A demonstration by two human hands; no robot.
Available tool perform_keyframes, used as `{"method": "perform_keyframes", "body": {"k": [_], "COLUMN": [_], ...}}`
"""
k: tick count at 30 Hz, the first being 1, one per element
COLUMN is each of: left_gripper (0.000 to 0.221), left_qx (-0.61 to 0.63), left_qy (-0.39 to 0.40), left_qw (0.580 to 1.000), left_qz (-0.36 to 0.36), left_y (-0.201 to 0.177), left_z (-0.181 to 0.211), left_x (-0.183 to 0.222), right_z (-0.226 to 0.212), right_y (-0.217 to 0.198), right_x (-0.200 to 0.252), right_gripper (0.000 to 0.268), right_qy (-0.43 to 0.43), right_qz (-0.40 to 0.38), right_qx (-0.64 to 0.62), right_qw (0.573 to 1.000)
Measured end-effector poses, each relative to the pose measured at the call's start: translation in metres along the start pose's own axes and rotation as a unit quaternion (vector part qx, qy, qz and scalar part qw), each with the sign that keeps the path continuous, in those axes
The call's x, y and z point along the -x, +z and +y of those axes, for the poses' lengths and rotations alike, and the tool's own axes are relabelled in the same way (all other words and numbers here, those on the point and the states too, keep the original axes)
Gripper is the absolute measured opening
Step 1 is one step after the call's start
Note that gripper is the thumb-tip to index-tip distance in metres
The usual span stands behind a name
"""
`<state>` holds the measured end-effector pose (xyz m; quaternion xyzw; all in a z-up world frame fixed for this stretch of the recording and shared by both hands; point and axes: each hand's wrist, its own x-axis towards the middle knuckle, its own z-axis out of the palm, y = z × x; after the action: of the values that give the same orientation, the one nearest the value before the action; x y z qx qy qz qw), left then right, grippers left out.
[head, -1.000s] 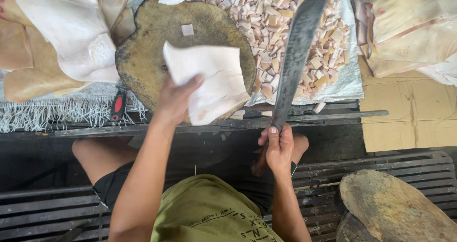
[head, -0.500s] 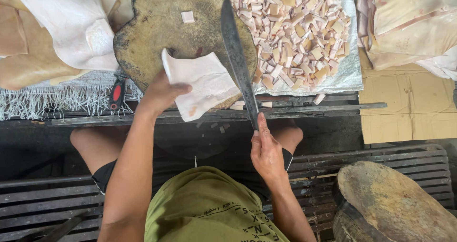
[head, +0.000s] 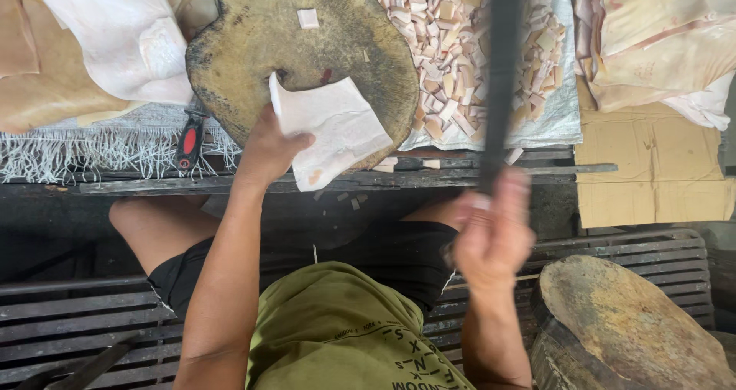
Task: The person cuts folded sheets of pork rind into small cubes on a wooden chopping block using a large knife. The person periodically sharpens the knife with a honing steel and continues cutting, accumulating a pile of diced pieces on a cloth.
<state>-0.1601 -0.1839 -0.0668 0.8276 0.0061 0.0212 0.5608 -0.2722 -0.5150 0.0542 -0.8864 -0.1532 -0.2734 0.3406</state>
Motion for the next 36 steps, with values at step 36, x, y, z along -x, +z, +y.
{"method": "perform_keyframes", "body": {"k": [36], "left_gripper": [0.053], "left_qx": [0.265], "left_qy": [-0.170], "left_qw": [0.945], "left_qz": [-0.088], "left_y": [-0.034], "left_z": [-0.005], "left_x": [0.027], "right_z": [-0.008], "right_y": [0.044], "right_x": [0.020], "right_gripper": [0.064], "right_qy": [0.033], "right_qz": [-0.061], "right_qx": [-0.043], "right_qw": [0.997]}}
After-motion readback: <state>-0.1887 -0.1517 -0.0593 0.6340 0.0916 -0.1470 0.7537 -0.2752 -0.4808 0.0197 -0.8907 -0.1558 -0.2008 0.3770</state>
